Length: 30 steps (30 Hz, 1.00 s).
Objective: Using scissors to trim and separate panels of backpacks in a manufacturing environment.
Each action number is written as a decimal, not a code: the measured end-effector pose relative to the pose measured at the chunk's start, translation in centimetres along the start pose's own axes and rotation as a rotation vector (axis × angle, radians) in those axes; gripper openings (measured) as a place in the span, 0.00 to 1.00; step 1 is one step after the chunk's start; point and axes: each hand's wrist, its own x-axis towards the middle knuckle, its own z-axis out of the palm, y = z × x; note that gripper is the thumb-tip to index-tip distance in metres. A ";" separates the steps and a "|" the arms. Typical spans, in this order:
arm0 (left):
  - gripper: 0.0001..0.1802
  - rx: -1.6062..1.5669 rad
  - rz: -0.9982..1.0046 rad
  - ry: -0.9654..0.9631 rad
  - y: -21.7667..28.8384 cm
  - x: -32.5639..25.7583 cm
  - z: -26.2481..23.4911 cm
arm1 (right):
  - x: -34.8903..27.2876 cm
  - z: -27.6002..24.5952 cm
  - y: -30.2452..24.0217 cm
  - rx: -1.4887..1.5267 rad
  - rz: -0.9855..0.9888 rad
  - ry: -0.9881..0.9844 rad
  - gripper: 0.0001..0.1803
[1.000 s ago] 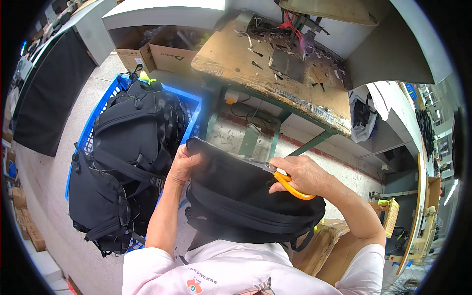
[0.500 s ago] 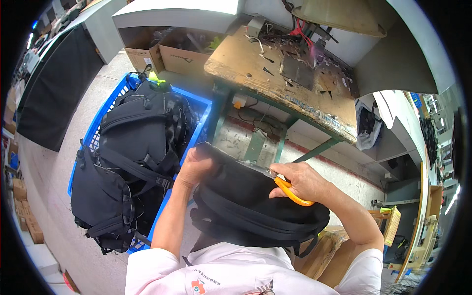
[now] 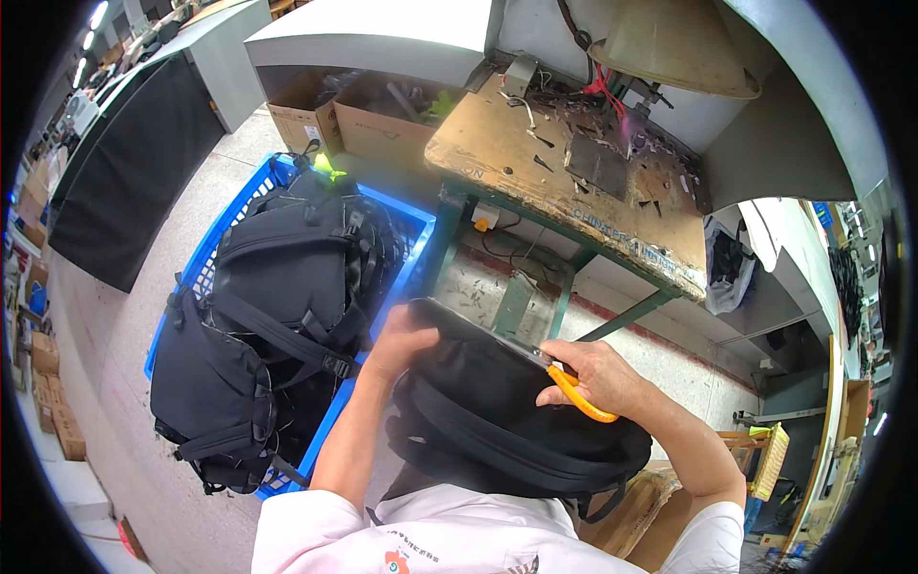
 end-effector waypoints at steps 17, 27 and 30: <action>0.14 0.151 0.014 -0.182 3.1 0.0 5.3 | 3.3 -3.7 -0.8 -0.035 0.050 -0.191 0.43; 0.16 0.207 0.022 -0.139 3.2 0.2 4.9 | 3.0 -6.0 -2.0 -0.044 0.174 -0.246 0.29; 0.15 0.181 0.044 -0.009 4.1 0.0 4.2 | -0.6 -6.7 0.4 0.018 0.211 -0.034 0.36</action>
